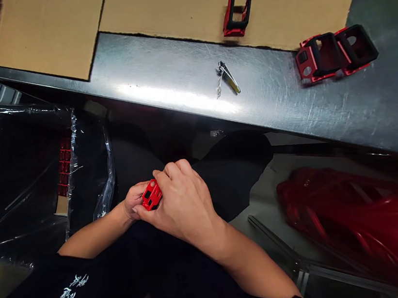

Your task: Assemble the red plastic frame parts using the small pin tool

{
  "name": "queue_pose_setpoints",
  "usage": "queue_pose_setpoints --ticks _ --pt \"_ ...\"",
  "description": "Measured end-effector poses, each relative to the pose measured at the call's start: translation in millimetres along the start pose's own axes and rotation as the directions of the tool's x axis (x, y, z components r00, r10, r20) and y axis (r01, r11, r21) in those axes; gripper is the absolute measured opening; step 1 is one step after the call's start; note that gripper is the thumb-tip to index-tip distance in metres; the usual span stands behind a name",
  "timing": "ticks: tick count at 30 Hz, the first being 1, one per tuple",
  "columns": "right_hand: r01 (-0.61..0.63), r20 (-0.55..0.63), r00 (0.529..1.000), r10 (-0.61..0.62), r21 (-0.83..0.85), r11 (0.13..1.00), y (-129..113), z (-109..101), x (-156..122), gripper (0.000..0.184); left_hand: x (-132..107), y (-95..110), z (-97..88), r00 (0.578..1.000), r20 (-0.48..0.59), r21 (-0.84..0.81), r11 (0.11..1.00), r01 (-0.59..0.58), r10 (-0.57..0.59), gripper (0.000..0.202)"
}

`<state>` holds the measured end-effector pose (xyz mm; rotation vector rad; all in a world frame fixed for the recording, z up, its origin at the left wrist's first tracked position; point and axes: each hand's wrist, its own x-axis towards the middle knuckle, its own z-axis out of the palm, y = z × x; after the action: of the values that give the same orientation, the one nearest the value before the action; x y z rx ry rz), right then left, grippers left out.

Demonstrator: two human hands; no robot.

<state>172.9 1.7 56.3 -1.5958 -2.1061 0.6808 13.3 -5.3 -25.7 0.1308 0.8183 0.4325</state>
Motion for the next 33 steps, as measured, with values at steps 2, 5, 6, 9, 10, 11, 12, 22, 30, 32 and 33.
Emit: queue_pose_setpoints --ticks 2,5,6,9,10,11,12,22,30,32,33 --pt "0.004 -0.003 1.0 -0.004 0.008 1.0 1.3 0.8 0.3 0.057 0.2 0.2 -1.0 1.0 0.022 -0.008 1.0 0.007 -0.007 0.033" --pt "0.07 -0.059 0.996 -0.064 0.098 0.993 9.2 6.5 -1.5 0.068 0.0 2.0 -2.3 0.998 0.068 -0.021 1.0 -0.011 0.012 0.043" --pt "0.109 -0.099 0.99 -0.096 0.138 0.984 13.3 9.8 -2.8 0.072 -0.2 3.1 -2.4 0.996 0.082 -0.022 0.999 -0.026 0.028 0.047" --pt "0.208 -0.216 0.963 -0.158 0.232 0.95 26.9 22.3 -7.0 0.085 0.3 7.6 -2.6 0.99 0.122 -0.01 0.998 -0.068 0.069 0.062" --pt "0.229 -0.238 0.956 -0.168 0.256 0.939 30.9 26.6 -7.9 0.087 0.9 9.4 -2.7 0.988 0.134 0.002 0.997 -0.077 0.076 0.067" --pt "0.248 -0.254 0.951 -0.178 0.274 0.929 34.3 30.4 -8.5 0.087 1.7 11.3 -2.9 0.986 0.144 0.019 0.996 -0.085 0.081 0.069" --pt "0.263 -0.265 0.946 -0.188 0.285 0.922 36.9 33.6 -8.8 0.086 2.6 13.5 -3.1 0.985 0.152 0.04 0.995 -0.09 0.083 0.069" --pt "0.207 -0.311 0.943 -0.122 0.258 0.944 57.6 41.1 -17.8 0.063 -22.8 97.1 4.2 0.922 0.049 0.379 0.847 -0.372 0.384 0.061" --pt "-0.002 -0.377 0.924 0.066 0.17 0.986 107.3 55.9 -38.0 0.036 -75.6 246.3 -2.7 0.455 -0.061 0.931 0.215 -0.295 0.889 0.059" --pt "0.014 -0.452 0.89 0.053 0.144 0.989 113.7 46.9 -35.1 0.031 -72.3 283.7 -3.6 0.42 0.035 0.999 -0.042 0.006 0.907 0.053" --pt "0.032 -0.498 0.866 0.035 0.126 0.992 115.4 39.6 -32.0 0.027 -67.2 301.6 -2.5 0.415 0.062 0.989 -0.111 0.095 0.908 0.05"
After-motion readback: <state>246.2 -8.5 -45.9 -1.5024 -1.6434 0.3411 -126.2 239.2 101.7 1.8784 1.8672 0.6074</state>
